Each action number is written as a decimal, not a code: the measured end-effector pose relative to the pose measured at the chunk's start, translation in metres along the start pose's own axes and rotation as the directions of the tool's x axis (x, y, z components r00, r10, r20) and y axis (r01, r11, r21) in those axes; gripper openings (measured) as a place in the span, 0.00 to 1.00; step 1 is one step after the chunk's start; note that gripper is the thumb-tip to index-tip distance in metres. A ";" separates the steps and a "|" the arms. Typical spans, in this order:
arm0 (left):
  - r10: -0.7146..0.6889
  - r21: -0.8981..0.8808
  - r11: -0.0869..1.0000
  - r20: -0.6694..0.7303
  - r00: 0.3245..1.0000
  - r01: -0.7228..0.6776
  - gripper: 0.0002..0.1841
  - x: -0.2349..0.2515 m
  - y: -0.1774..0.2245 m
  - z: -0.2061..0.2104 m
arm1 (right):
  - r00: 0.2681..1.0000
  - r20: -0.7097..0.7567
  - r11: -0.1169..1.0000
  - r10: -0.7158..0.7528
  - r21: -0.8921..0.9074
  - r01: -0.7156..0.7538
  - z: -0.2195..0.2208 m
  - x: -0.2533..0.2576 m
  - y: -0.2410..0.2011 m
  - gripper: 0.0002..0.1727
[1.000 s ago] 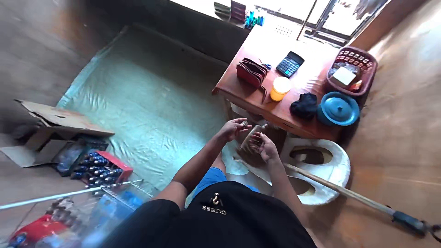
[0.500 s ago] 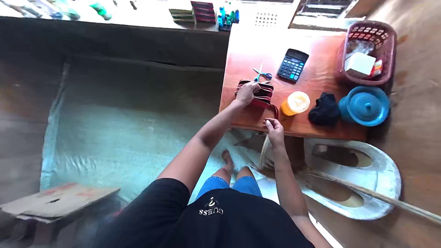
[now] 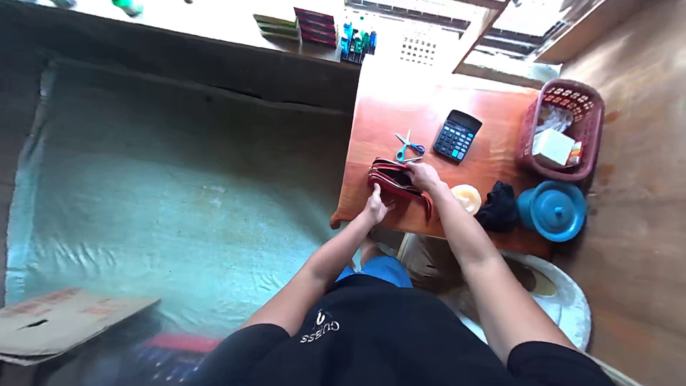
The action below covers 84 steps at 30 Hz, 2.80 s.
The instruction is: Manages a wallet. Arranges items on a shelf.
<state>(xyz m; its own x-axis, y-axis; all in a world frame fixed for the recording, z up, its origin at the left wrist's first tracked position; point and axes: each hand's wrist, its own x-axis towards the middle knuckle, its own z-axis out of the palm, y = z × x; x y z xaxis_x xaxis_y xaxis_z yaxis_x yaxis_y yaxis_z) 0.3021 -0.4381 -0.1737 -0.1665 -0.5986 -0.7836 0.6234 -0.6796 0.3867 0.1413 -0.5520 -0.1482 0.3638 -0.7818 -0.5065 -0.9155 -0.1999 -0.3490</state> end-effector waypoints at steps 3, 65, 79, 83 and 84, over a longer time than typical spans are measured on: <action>0.019 -0.087 0.996 -0.091 0.996 -0.027 0.43 -0.002 0.008 0.016 | 0.976 -0.183 0.991 -0.114 0.042 0.124 0.008 -0.032 -0.014 0.16; 0.071 -0.121 0.993 0.544 0.836 -0.006 0.29 -0.094 0.119 0.079 | 0.932 -0.361 0.661 0.020 0.705 0.258 -0.201 -0.091 -0.057 0.27; 0.127 -0.097 0.991 0.577 0.807 -0.087 0.19 -0.099 0.134 0.084 | 0.948 -0.134 0.421 -0.289 0.872 0.251 -0.228 -0.029 -0.054 0.05; 0.113 -0.068 0.994 0.592 0.798 -0.091 0.20 -0.097 0.137 0.084 | 0.938 -0.190 0.523 -0.289 0.789 0.321 -0.235 -0.032 -0.057 0.07; 0.112 -0.054 0.994 0.587 0.802 -0.099 0.20 -0.097 0.139 0.084 | 0.935 -0.186 0.540 -0.303 0.775 0.329 -0.238 -0.033 -0.057 0.09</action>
<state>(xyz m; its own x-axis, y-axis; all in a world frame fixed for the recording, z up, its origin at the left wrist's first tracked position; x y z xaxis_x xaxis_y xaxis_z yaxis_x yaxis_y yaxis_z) 0.3402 -0.5102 -0.0030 -0.5126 -0.8048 -0.2993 0.6771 -0.5932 0.4355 0.1410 -0.6555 0.0763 0.5857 -0.7798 -0.2212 -0.2418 0.0925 -0.9659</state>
